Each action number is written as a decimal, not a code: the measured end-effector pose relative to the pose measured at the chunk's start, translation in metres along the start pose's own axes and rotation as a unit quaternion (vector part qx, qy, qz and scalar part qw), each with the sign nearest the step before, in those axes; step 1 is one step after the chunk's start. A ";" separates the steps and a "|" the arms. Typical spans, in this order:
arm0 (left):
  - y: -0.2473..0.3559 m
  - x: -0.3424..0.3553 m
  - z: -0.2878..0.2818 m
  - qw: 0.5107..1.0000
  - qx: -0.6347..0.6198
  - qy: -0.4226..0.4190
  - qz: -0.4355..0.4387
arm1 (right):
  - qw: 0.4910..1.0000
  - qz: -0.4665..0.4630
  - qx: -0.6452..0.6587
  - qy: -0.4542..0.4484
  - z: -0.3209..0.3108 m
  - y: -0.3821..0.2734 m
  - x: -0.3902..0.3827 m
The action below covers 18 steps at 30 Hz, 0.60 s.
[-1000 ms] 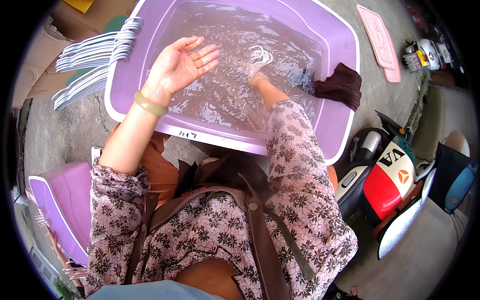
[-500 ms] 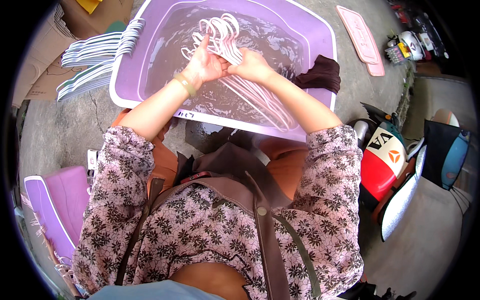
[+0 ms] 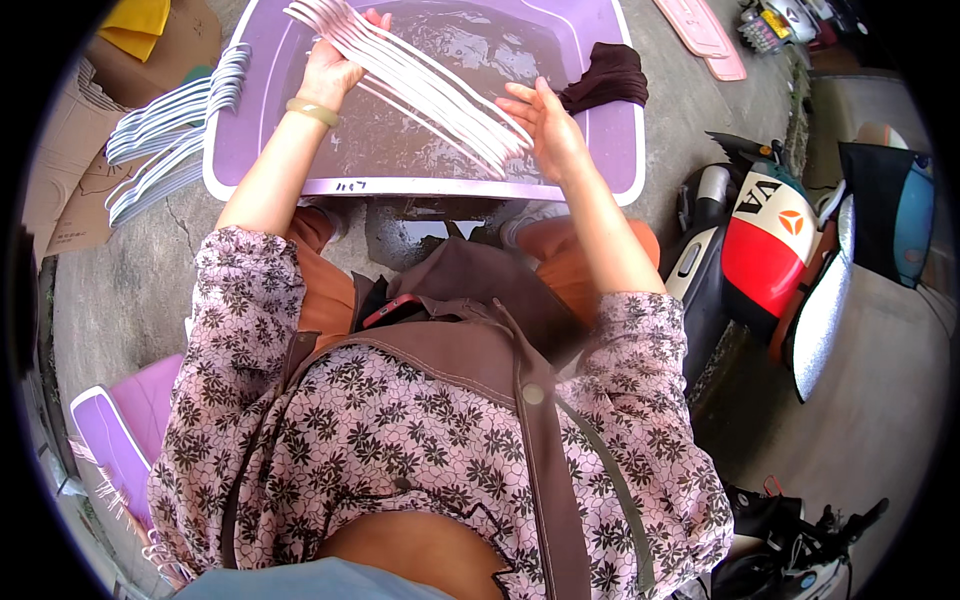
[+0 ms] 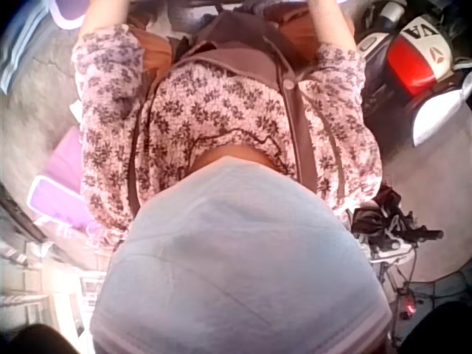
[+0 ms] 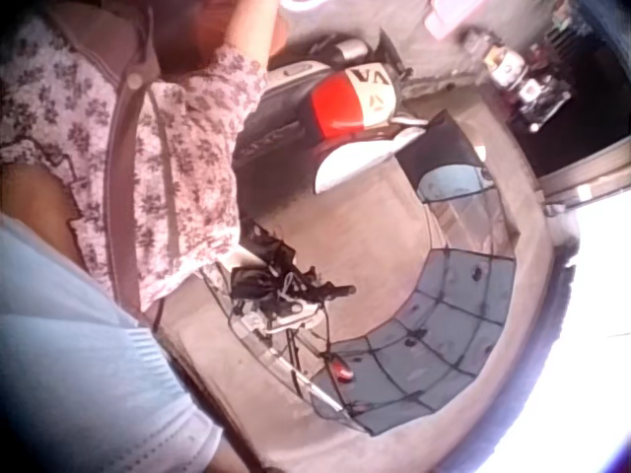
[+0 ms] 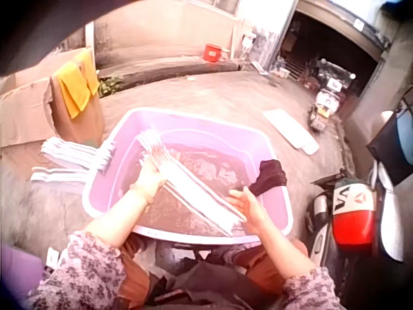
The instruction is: The person washes plastic clothes hangers by dipping them into a basin of water, wiping them with a cloth, and then hanging them on a metal drying rack.
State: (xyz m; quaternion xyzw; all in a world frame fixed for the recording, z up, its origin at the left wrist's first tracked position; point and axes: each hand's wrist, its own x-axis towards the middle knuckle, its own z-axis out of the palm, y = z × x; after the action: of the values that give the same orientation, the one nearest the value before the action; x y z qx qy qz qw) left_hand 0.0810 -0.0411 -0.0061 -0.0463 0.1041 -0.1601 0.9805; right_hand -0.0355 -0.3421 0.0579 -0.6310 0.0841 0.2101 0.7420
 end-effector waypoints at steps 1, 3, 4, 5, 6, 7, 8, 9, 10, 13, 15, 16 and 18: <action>0.007 0.001 -0.005 1.000 -0.017 0.002 0.000 | 0.998 -0.003 0.066 -0.005 0.004 0.011 -0.008; 0.014 0.004 -0.014 0.999 -0.051 0.004 0.001 | 0.984 -0.020 0.175 -0.023 0.023 0.019 -0.029; 0.011 0.004 -0.016 0.998 -0.057 0.001 0.007 | 0.971 -0.037 0.234 -0.044 0.030 0.024 -0.033; 0.002 -0.002 -0.015 0.998 -0.064 -0.001 0.009 | 0.966 -0.065 0.250 -0.028 0.039 0.024 -0.038; -0.003 -0.004 -0.014 0.997 -0.069 -0.006 0.014 | 0.959 -0.095 0.265 -0.016 0.049 0.023 -0.040; -0.005 -0.002 -0.016 0.996 -0.081 0.023 0.037 | 0.956 -0.130 0.263 0.009 0.055 0.025 -0.039; -0.003 -0.001 -0.017 0.996 -0.080 0.029 0.038 | 0.950 -0.166 0.261 0.032 0.062 0.024 -0.038; -0.001 0.000 -0.020 0.995 -0.079 0.035 0.040 | 0.945 -0.205 0.253 0.024 0.068 0.023 -0.039; 0.001 0.000 -0.022 0.995 -0.079 0.040 0.042 | 0.945 -0.229 0.232 0.034 0.071 0.025 -0.037; 0.002 0.001 -0.028 0.996 -0.074 0.017 0.037 | 0.943 -0.252 0.213 0.032 0.074 0.019 -0.034; 0.002 0.000 -0.030 0.996 -0.071 0.013 0.046 | 0.945 -0.262 0.193 0.038 0.075 0.018 -0.032; 0.002 0.000 -0.031 0.996 -0.074 0.002 0.042 | 0.946 -0.279 0.156 0.050 0.073 0.020 -0.029; 0.002 0.001 -0.032 0.996 -0.082 -0.019 0.034 | 0.944 -0.310 0.081 0.073 0.067 0.024 -0.022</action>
State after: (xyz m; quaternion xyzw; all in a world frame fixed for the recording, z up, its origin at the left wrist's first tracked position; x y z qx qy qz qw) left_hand 0.0757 -0.0412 -0.0381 -0.1264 0.0996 -0.1170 0.9800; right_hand -0.0746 -0.2790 0.0579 -0.5771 -0.0448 -0.0848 0.8110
